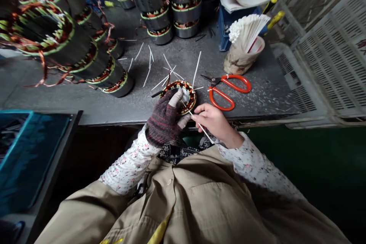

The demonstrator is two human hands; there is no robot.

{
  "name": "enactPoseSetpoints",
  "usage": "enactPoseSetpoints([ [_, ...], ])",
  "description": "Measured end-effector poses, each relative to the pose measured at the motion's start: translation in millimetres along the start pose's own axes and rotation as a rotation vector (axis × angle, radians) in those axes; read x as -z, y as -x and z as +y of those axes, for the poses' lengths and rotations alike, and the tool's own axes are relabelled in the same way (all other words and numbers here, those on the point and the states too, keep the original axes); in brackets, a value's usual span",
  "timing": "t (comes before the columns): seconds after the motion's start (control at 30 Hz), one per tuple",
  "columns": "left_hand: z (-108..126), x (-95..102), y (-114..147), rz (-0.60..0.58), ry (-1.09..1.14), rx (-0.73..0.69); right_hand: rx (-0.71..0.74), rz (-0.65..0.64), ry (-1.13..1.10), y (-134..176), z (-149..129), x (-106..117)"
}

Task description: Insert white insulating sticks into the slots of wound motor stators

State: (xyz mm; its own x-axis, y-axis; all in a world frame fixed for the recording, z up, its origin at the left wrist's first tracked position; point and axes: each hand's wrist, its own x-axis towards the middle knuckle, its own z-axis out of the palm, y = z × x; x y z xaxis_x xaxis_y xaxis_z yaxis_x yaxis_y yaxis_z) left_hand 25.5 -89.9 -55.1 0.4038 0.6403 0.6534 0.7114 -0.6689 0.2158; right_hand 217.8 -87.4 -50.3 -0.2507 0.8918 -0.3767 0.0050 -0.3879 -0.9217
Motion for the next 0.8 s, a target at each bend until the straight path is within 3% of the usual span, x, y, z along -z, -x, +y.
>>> enactPoseSetpoints([
  [0.1,-0.8,0.9,2.3,0.014,0.153,0.072,0.015,0.018,-0.058,1.9,3.9,0.8],
  [0.23,-3.2,-2.7,1.6,0.049,0.435,0.179,0.161,0.127,-0.141,-11.5,6.6,-16.0],
  [0.4,-6.7,-1.0,-3.9,0.067,0.383,0.099,0.251,0.025,-0.166,-0.5,10.1,-15.1],
  [0.47,-6.8,0.0,-4.6,0.017,0.330,0.115,0.317,-0.002,-0.072,12.1,11.1,-9.7],
  [0.53,-6.1,-0.1,-4.6,-0.015,0.293,0.154,0.405,0.052,0.090,21.6,10.2,-6.8],
  [0.67,-4.4,-2.2,-4.7,-0.002,0.291,0.182,0.541,0.177,0.358,25.9,5.0,-8.5],
  [0.8,-3.8,-1.9,-4.3,0.027,0.300,0.150,0.567,0.257,0.446,21.7,3.2,-9.6],
])
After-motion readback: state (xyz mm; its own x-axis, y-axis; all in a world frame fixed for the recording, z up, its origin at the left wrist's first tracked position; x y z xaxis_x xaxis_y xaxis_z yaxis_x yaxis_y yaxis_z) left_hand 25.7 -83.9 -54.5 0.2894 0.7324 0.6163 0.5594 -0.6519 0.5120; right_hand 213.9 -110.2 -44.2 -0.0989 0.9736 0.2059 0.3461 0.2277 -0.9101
